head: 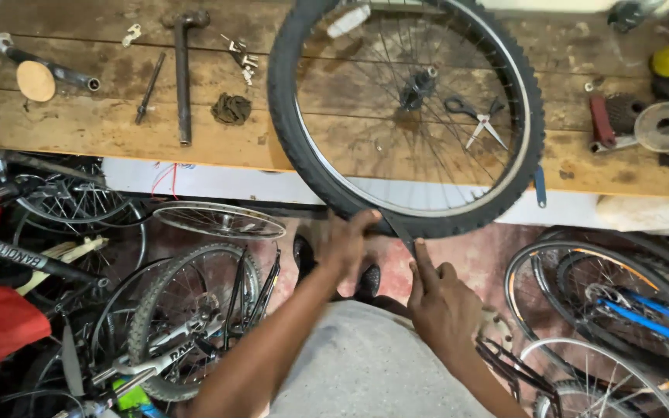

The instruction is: Using a wrench to loosen the nuts on a bicycle wheel hub, followed by removing the tire and inner tube from the rim.

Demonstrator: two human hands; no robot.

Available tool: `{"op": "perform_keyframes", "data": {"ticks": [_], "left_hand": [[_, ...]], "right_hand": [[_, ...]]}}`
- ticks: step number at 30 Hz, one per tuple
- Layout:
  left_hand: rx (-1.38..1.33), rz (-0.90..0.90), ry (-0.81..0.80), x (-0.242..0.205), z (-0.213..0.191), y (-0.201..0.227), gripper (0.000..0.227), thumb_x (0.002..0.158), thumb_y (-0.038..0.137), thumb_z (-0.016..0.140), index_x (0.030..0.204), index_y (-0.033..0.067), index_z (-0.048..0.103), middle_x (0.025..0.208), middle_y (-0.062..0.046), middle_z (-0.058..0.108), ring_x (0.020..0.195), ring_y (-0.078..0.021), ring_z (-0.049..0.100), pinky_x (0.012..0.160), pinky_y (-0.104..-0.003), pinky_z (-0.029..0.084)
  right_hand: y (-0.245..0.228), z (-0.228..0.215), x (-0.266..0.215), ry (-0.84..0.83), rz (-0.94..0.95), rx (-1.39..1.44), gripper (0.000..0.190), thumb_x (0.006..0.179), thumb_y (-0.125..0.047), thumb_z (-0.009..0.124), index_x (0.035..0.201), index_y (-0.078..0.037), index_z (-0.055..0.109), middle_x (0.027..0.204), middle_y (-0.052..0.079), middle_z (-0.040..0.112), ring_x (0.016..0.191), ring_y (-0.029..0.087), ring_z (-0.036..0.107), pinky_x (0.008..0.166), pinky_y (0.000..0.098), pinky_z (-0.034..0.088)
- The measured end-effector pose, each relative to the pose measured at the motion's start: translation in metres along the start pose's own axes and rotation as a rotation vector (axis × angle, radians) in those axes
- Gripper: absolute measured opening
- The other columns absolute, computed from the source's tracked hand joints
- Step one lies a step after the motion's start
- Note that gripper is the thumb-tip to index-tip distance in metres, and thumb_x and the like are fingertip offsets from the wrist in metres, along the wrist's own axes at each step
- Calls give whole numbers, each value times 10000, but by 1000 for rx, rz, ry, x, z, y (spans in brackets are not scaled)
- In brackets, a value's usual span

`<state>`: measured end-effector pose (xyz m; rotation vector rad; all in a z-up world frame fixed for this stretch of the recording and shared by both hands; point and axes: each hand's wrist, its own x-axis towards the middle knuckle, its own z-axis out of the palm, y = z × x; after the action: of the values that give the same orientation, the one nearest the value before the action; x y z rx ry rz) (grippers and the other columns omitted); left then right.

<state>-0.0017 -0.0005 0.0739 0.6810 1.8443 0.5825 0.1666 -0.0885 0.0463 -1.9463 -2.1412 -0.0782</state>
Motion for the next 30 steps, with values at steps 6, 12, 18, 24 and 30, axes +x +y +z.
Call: {"op": "perform_keyframes", "data": {"ticks": [6, 12, 18, 24, 30], "left_hand": [[-775, 266, -195, 42, 18, -40, 427, 760, 168, 794, 1119, 5, 627, 947, -76, 635, 951, -210, 609, 889, -388, 513], [-838, 265, -293, 52, 26, -40, 454, 743, 143, 815, 1128, -15, 632, 941, -103, 643, 904, -220, 640, 797, -404, 573], [-847, 316, -367, 53, 22, -41, 464, 780, 106, 792, 1176, -23, 586, 943, -97, 663, 887, -212, 684, 755, -394, 619], [-855, 222, -304, 61, 28, -56, 607, 732, 108, 837, 1238, -37, 535, 1022, -122, 620, 903, -216, 641, 727, -394, 605], [-786, 177, -285, 60, 15, -61, 611, 733, 101, 828, 1249, -34, 529, 1071, -151, 604, 950, -226, 615, 746, -422, 601]], "right_hand": [[-9, -27, 35, 67, 21, 104, 338, 930, -477, 578, 1207, -351, 725, 754, 31, 619, 554, 307, 655, 490, 418, 527], [19, -48, 90, -67, -84, 309, 184, 792, -388, 774, 975, -376, 786, 656, -60, 669, 672, 221, 680, 632, 303, 524], [26, -76, 153, -347, 142, 570, 194, 680, -251, 842, 863, -288, 788, 775, -27, 749, 782, 264, 723, 730, 327, 522], [41, -44, 208, -568, 129, 772, 176, 663, -107, 824, 824, -73, 760, 552, 142, 633, 496, 227, 629, 547, 302, 460], [62, 13, 200, -721, 162, 884, 133, 709, 0, 712, 837, 3, 751, 558, 183, 613, 529, 245, 644, 454, 255, 391]]}}
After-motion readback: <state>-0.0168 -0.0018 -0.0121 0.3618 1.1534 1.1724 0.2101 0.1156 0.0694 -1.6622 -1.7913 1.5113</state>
